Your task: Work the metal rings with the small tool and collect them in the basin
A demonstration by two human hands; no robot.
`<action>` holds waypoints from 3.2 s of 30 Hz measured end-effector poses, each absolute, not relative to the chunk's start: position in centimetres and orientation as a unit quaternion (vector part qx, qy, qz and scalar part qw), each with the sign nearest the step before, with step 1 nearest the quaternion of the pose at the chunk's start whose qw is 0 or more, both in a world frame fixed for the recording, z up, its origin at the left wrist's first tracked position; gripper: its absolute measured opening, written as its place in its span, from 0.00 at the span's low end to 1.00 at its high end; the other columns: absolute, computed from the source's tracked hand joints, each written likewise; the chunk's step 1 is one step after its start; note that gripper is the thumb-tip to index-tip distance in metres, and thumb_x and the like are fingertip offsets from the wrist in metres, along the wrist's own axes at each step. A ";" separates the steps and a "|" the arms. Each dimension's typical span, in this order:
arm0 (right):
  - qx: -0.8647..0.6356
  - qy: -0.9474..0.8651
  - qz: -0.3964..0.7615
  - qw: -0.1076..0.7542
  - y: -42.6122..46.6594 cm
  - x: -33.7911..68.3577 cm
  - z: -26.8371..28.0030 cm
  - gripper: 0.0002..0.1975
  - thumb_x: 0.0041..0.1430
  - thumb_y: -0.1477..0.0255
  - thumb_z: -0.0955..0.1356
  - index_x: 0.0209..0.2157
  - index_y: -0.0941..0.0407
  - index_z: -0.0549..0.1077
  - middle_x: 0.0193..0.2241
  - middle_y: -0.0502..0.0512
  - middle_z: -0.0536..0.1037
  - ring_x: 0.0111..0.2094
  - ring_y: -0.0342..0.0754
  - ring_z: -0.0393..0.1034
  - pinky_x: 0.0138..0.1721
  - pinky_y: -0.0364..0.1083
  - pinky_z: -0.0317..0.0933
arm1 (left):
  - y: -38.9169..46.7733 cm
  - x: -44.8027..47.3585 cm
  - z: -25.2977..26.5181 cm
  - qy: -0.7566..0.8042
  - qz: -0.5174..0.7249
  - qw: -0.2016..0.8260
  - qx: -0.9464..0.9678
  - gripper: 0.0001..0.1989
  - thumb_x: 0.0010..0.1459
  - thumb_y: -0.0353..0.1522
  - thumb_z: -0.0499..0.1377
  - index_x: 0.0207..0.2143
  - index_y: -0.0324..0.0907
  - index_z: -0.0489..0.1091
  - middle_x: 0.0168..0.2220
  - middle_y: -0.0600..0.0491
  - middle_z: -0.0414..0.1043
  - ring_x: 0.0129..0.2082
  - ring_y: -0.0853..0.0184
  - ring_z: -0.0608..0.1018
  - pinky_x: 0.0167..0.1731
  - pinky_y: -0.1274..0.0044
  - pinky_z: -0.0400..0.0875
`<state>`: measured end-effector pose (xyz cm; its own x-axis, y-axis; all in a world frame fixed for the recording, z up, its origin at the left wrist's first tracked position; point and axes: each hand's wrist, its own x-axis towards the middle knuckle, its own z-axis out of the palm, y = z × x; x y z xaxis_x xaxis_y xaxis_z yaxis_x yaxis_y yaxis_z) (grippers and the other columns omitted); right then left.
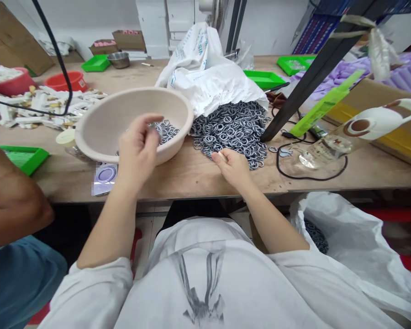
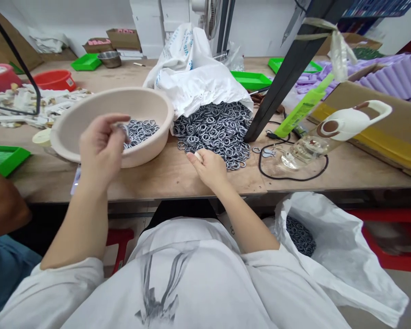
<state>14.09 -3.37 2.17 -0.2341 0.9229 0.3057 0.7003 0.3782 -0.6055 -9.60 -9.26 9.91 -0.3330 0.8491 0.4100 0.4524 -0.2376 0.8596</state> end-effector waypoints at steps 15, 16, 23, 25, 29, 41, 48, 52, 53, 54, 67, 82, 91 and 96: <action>-0.549 -0.826 -0.019 0.127 4.3 11.1 3.3 0.14 0.66 0.67 0.64 0.44 0.58 0.77 0.44 0.66 0.78 0.40 0.57 0.75 0.35 0.49 0.59 | -11.3 -8.1 5.5 0.506 0.462 -0.054 0.727 0.11 0.60 0.30 0.57 0.43 0.44 0.77 0.44 0.45 0.78 0.46 0.59 0.77 0.51 0.68 0.68; -0.548 -0.823 -0.010 0.147 4.0 11.4 3.3 0.13 0.65 0.67 0.64 0.43 0.58 0.77 0.44 0.65 0.78 0.39 0.56 0.74 0.35 0.48 0.59 | -11.8 -7.6 4.9 0.498 0.469 -0.031 0.728 0.11 0.60 0.29 0.57 0.43 0.44 0.77 0.44 0.45 0.78 0.46 0.59 0.78 0.52 0.68 0.68; -0.408 -0.731 0.390 0.384 -2.0 11.9 1.3 0.13 0.57 0.60 0.70 0.29 0.56 0.74 0.23 0.49 0.71 0.26 0.45 0.63 0.29 0.44 0.56 | -12.3 -4.7 1.4 0.537 0.530 0.261 0.602 0.13 0.64 0.35 0.55 0.44 0.44 0.77 0.44 0.46 0.78 0.47 0.61 0.77 0.50 0.71 0.68; -0.358 -0.665 0.526 0.392 -4.1 11.6 0.4 0.17 0.54 0.55 0.72 0.30 0.56 0.75 0.21 0.46 0.69 0.22 0.42 0.58 0.25 0.43 0.54 | -12.0 -3.9 0.7 0.536 0.534 0.351 0.552 0.14 0.65 0.40 0.55 0.44 0.43 0.76 0.40 0.47 0.77 0.42 0.62 0.77 0.44 0.73 0.69; -0.343 -0.601 0.563 0.451 -6.8 10.9 -0.4 0.18 0.49 0.56 0.75 0.28 0.56 0.74 0.22 0.47 0.71 0.23 0.41 0.60 0.28 0.44 0.58 | -11.9 -2.7 0.4 0.507 0.559 0.439 0.488 0.18 0.62 0.47 0.57 0.32 0.41 0.72 0.27 0.54 0.70 0.29 0.69 0.71 0.32 0.79 0.65; -0.262 -0.598 0.631 0.419 -7.1 10.3 1.8 0.23 0.50 0.50 0.74 0.36 0.54 0.72 0.21 0.45 0.72 0.20 0.44 0.68 0.24 0.46 0.67 | -12.2 -1.7 1.7 0.421 0.584 0.596 0.355 0.23 0.51 0.51 0.66 0.28 0.40 0.69 0.21 0.58 0.61 0.21 0.74 0.63 0.23 0.81 0.63; -0.315 -0.733 0.417 0.436 -7.6 11.6 2.5 0.24 0.62 0.48 0.65 0.26 0.54 0.70 0.23 0.50 0.72 0.26 0.44 0.65 0.31 0.45 0.59 | -12.3 -1.9 2.3 0.418 0.587 0.603 0.343 0.23 0.52 0.49 0.65 0.23 0.41 0.63 0.20 0.59 0.60 0.21 0.75 0.63 0.23 0.82 0.63; -0.283 -0.828 0.293 0.385 -8.3 12.5 3.1 0.24 0.67 0.53 0.62 0.23 0.55 0.65 0.22 0.49 0.67 0.26 0.44 0.60 0.30 0.45 0.51 | -12.3 -2.0 2.6 0.417 0.592 0.617 0.308 0.23 0.46 0.48 0.70 0.26 0.41 0.64 0.21 0.60 0.61 0.20 0.76 0.63 0.22 0.83 0.63; -0.283 -0.836 0.279 0.378 -8.4 12.6 3.2 0.24 0.67 0.53 0.62 0.22 0.55 0.64 0.21 0.49 0.65 0.26 0.43 0.58 0.30 0.45 0.50 | -12.3 -2.0 2.7 0.416 0.592 0.619 0.304 0.23 0.45 0.47 0.70 0.26 0.41 0.64 0.22 0.60 0.61 0.20 0.76 0.63 0.21 0.83 0.62; -0.285 -0.841 0.270 0.373 -8.5 12.6 3.3 0.24 0.67 0.54 0.62 0.22 0.55 0.62 0.21 0.48 0.63 0.25 0.43 0.57 0.29 0.45 0.48 | -12.4 -1.9 2.7 0.416 0.592 0.620 0.302 0.23 0.44 0.47 0.71 0.26 0.41 0.64 0.22 0.60 0.61 0.20 0.77 0.62 0.21 0.83 0.62; -0.391 -0.737 0.394 0.386 -4.9 13.5 1.2 0.27 0.62 0.48 0.62 0.20 0.54 0.58 0.19 0.45 0.56 0.24 0.41 0.52 0.28 0.43 0.47 | -13.6 -6.0 6.7 0.428 0.487 0.439 0.622 0.22 0.65 0.47 0.53 0.26 0.40 0.68 0.25 0.52 0.68 0.25 0.69 0.70 0.29 0.75 0.65; -0.493 -0.869 0.003 0.042 3.4 6.5 2.7 0.14 0.65 0.71 0.64 0.45 0.62 0.78 0.46 0.70 0.78 0.45 0.58 0.76 0.43 0.49 0.64 | -9.6 -10.4 7.3 0.572 0.443 -0.168 0.669 0.11 0.64 0.32 0.53 0.43 0.42 0.74 0.43 0.45 0.78 0.47 0.59 0.77 0.50 0.68 0.69; -0.483 -0.865 0.042 0.128 2.4 8.9 2.9 0.14 0.66 0.68 0.62 0.38 0.59 0.77 0.39 0.62 0.78 0.38 0.52 0.74 0.37 0.46 0.61 | -11.6 -6.8 0.9 0.551 0.471 0.103 0.681 0.11 0.65 0.33 0.54 0.39 0.42 0.76 0.39 0.48 0.80 0.41 0.63 0.79 0.46 0.72 0.71; -0.359 -0.735 0.472 0.328 -1.5 10.9 2.5 0.18 0.63 0.57 0.65 0.29 0.57 0.73 0.22 0.48 0.69 0.23 0.41 0.60 0.27 0.42 0.55 | -10.2 -5.2 0.1 0.534 0.536 0.461 0.464 0.22 0.60 0.50 0.57 0.39 0.39 0.75 0.38 0.46 0.78 0.31 0.67 0.77 0.28 0.77 0.70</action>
<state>10.92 -1.48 2.49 -0.5274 0.8373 0.1438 0.2176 0.2967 -0.9298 -5.24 -10.22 0.12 -0.1440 0.9896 0.0060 0.0021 -0.0058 1.0000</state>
